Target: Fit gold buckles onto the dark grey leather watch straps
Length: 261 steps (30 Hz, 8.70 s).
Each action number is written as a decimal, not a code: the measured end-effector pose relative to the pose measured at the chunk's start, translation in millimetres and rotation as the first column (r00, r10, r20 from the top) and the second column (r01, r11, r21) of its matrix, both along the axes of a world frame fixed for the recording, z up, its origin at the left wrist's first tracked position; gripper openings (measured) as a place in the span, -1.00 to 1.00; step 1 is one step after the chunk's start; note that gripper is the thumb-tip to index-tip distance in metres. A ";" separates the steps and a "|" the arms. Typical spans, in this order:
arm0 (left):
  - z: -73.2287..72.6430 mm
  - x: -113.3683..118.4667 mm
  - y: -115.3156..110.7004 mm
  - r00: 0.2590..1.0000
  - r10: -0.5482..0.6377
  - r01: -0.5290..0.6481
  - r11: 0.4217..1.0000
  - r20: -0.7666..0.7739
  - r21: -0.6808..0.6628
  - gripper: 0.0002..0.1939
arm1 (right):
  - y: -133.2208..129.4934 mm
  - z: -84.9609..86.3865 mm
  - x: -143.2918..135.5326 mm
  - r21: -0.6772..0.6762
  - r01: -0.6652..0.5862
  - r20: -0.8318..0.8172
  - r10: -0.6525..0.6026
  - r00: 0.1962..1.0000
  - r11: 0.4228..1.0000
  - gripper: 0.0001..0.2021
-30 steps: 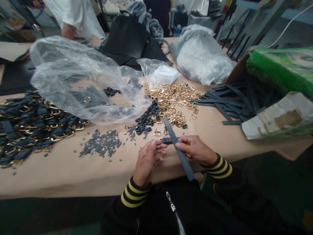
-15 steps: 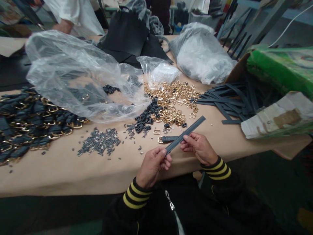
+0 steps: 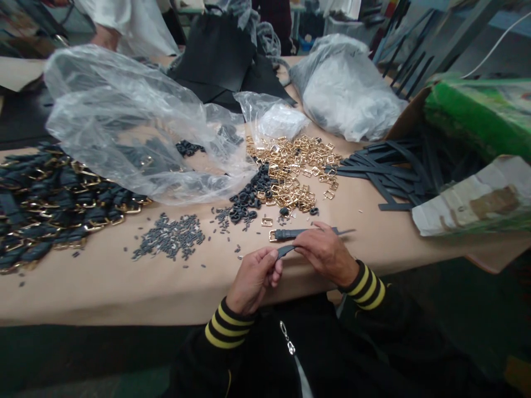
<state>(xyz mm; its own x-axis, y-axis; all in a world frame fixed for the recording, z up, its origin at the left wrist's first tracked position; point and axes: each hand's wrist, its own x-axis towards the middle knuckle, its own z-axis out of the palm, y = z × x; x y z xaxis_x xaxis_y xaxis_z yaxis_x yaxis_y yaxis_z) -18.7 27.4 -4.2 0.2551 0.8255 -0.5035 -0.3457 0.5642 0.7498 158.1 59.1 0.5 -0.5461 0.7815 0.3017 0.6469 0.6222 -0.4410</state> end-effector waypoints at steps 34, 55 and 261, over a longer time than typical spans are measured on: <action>-11.2 -17.9 24.3 0.873 0.090 0.015 0.977 -0.479 0.210 -0.66 | -10.8 -11.1 -16.5 -0.840 -0.536 -0.502 -0.491 0.712 0.082 -0.64; -6.2 -17.8 19.2 0.908 0.092 -0.003 0.977 -0.409 0.213 -0.72 | -13.4 -3.7 -29.7 -0.674 -0.046 -0.325 -0.240 0.915 0.737 -0.78; 31.2 -2.0 19.6 0.848 -0.014 0.251 0.891 -0.530 0.378 -0.83 | -1.5 6.8 -28.8 -0.606 -0.060 -0.527 -0.344 0.777 0.793 -0.78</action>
<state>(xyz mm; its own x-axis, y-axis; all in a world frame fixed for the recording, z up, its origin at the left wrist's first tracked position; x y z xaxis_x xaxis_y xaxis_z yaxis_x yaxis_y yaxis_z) -20.7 47.0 27.0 0.1882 0.9605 -0.2049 0.1981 0.1672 0.9658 129.3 57.6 7.3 -0.2819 0.9594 -0.0057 0.1892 0.0498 -0.9807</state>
